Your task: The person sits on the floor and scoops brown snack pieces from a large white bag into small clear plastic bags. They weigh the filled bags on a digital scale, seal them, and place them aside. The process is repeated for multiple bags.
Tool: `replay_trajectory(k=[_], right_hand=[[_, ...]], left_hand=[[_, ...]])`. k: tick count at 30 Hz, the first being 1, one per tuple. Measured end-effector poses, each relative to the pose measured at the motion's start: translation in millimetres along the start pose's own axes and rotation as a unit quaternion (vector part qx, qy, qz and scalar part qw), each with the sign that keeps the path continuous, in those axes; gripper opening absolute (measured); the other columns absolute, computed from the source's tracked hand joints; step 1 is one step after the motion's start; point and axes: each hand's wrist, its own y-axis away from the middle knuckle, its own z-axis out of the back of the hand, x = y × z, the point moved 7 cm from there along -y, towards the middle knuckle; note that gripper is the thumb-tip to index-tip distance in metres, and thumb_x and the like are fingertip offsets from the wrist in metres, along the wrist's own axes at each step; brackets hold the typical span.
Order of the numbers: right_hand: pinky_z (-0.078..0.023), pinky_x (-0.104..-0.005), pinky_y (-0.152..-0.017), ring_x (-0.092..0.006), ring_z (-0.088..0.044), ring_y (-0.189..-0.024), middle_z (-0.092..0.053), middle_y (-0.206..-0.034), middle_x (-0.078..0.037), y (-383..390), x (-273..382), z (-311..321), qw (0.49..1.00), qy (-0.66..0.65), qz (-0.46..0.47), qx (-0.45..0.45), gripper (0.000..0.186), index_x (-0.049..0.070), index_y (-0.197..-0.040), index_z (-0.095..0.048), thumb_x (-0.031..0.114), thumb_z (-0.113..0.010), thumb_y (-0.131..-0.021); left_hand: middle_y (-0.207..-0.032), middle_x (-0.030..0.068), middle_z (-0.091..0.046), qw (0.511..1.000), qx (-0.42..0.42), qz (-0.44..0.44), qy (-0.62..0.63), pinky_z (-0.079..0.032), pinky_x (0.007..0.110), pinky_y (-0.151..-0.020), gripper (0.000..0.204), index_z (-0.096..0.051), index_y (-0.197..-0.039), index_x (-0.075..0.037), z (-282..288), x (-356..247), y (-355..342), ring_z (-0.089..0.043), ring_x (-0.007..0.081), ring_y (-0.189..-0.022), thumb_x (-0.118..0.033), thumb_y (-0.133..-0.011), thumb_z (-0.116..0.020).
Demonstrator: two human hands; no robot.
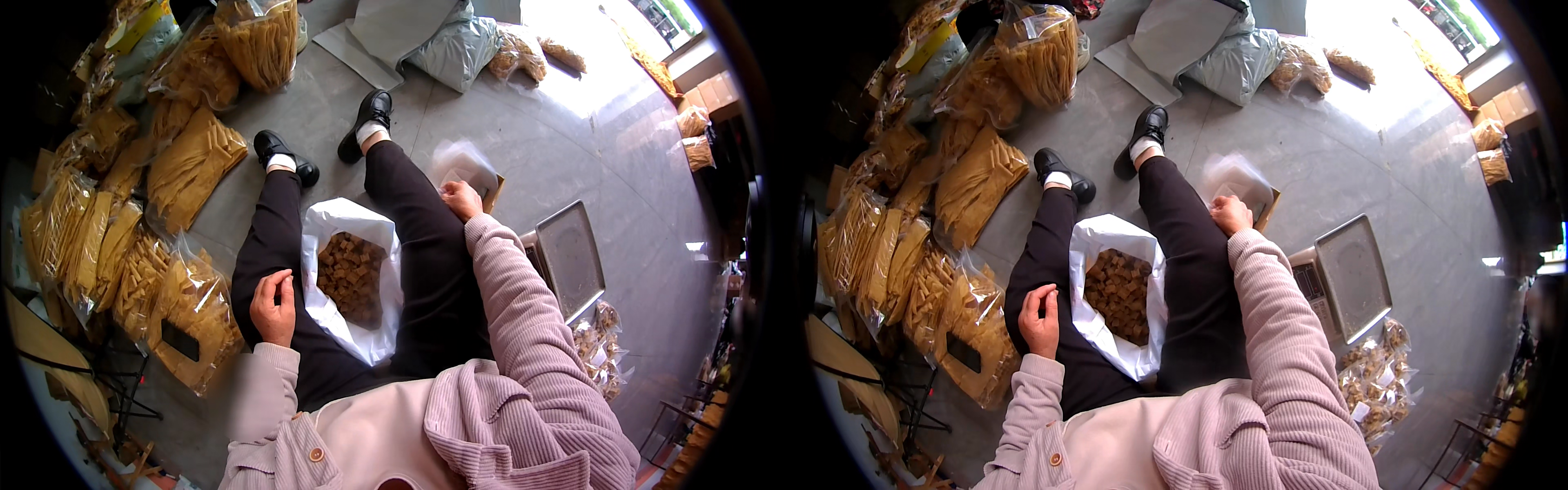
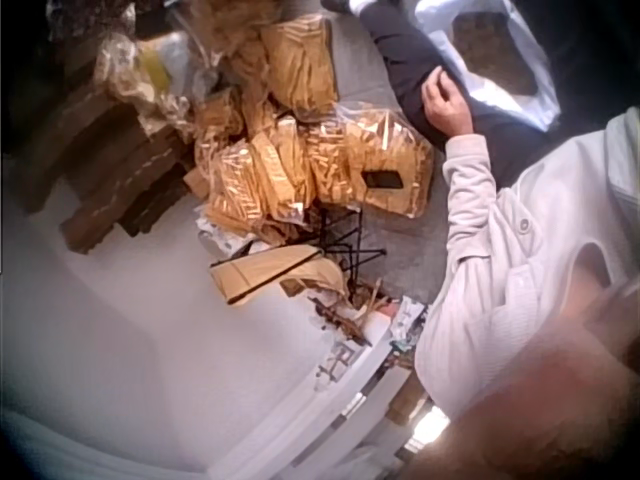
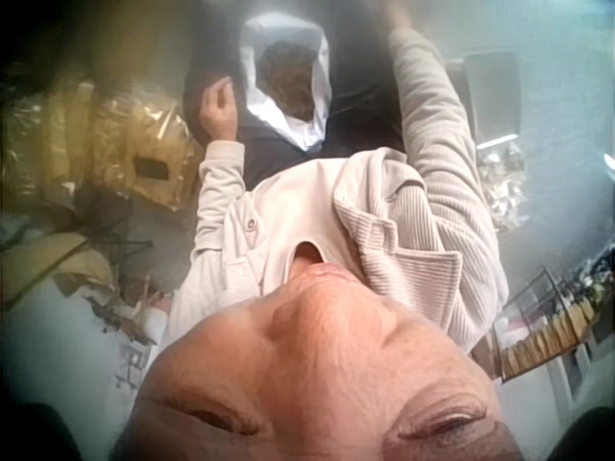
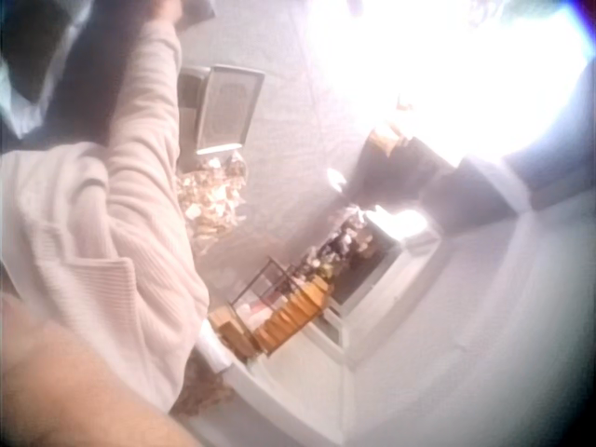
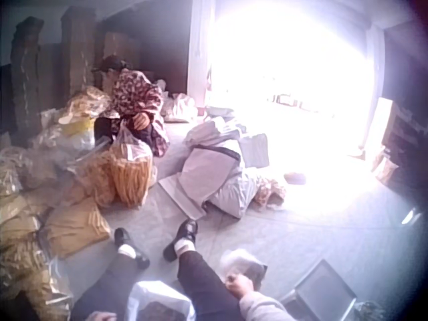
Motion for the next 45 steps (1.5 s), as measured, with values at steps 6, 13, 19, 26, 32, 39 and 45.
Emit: replay_trajectory(k=[6,13,19,26,32,39,45], right_hand=[[-0.050,-0.0401,-0.084,-0.0331,-0.065,-0.096,-0.070,-0.097,-0.012,1.1,1.1,2.8,0.993,-0.113,0.006,-0.043,0.020,0.012,-0.096,-0.066,0.025,-0.064,-0.081],[-0.050,-0.0396,-0.069,-0.0325,-0.066,-0.079,-0.069,-0.082,-0.013,6.7,9.7,19.5,0.976,-0.149,0.066,-0.142,0.019,0.010,-0.093,-0.065,0.027,-0.065,-0.086],[-0.050,-0.0385,-0.065,-0.0304,-0.065,-0.074,-0.068,-0.079,-0.011,64.3,82.1,78.4,0.911,-0.222,0.231,-0.261,0.011,0.008,-0.088,-0.064,0.018,-0.062,-0.090],[-0.050,-0.0388,-0.069,-0.0269,-0.064,-0.077,-0.065,-0.085,-0.006,232.2,206.9,45.7,0.844,-0.059,0.533,-0.016,0.011,0.013,-0.089,-0.065,0.011,-0.065,-0.078],[-0.046,-0.0384,-0.091,-0.0244,-0.061,-0.100,-0.066,-0.104,-0.004,308.3,214.0,46.0,0.771,-0.101,0.627,0.055,0.023,0.010,-0.101,-0.066,0.021,-0.071,-0.081],[-0.049,-0.0281,-0.069,-0.0127,-0.064,-0.078,-0.065,-0.089,-0.005,283.9,151.4,33.9,0.905,-0.330,0.198,0.182,0.027,0.006,-0.103,-0.066,0.030,-0.068,-0.091],[-0.052,-0.0269,-0.075,-0.0108,-0.063,-0.077,-0.065,-0.080,0.000,292.3,163.0,38.6,0.756,-0.601,0.056,0.253,0.026,0.004,-0.099,-0.065,0.029,-0.061,-0.096]], left_hand=[[-0.086,0.0069,-0.067,1.000,0.003,0.016,0.007,-0.051,0.029,-0.066,0.008,-0.067,-0.095,-0.005,-0.2,3.0,-0.2,-0.064,0.0203,-0.072,-0.005,-0.087,-0.065],[-0.085,0.0070,-0.066,1.000,0.001,-0.004,-0.005,-0.051,0.029,-0.065,0.008,-0.067,-0.095,-0.005,0.9,-0.9,1.8,-0.064,0.0209,-0.071,-0.005,-0.087,-0.065],[-0.088,0.0051,-0.068,0.996,0.002,0.065,0.064,-0.052,0.028,-0.068,0.011,-0.067,-0.099,-0.004,-1.5,14.3,6.9,-0.065,0.0162,-0.073,-0.009,-0.091,-0.064],[-0.118,0.0098,-0.063,0.680,0.220,0.382,0.586,-0.052,0.030,-0.084,0.039,-0.048,-0.132,-0.005,-50.7,-48.3,54.3,-0.064,0.0174,-0.097,-0.027,-0.100,-0.052],[-0.122,0.0166,-0.059,0.561,0.170,0.445,0.677,-0.053,0.040,-0.090,0.035,-0.050,-0.126,0.000,-79.1,-31.2,87.0,-0.061,0.0268,-0.109,-0.026,-0.102,-0.046],[-0.123,0.0142,-0.059,0.600,0.073,0.406,0.686,-0.055,0.040,-0.089,0.028,-0.053,-0.120,-0.005,-30.1,-58.6,68.9,-0.060,0.0326,-0.115,-0.025,-0.100,-0.050],[-0.122,0.0136,-0.060,0.597,0.107,0.381,0.697,-0.053,0.040,-0.092,0.032,-0.053,-0.123,-0.005,-17.0,-96.3,72.4,-0.060,0.0323,-0.115,-0.026,-0.099,-0.053]])
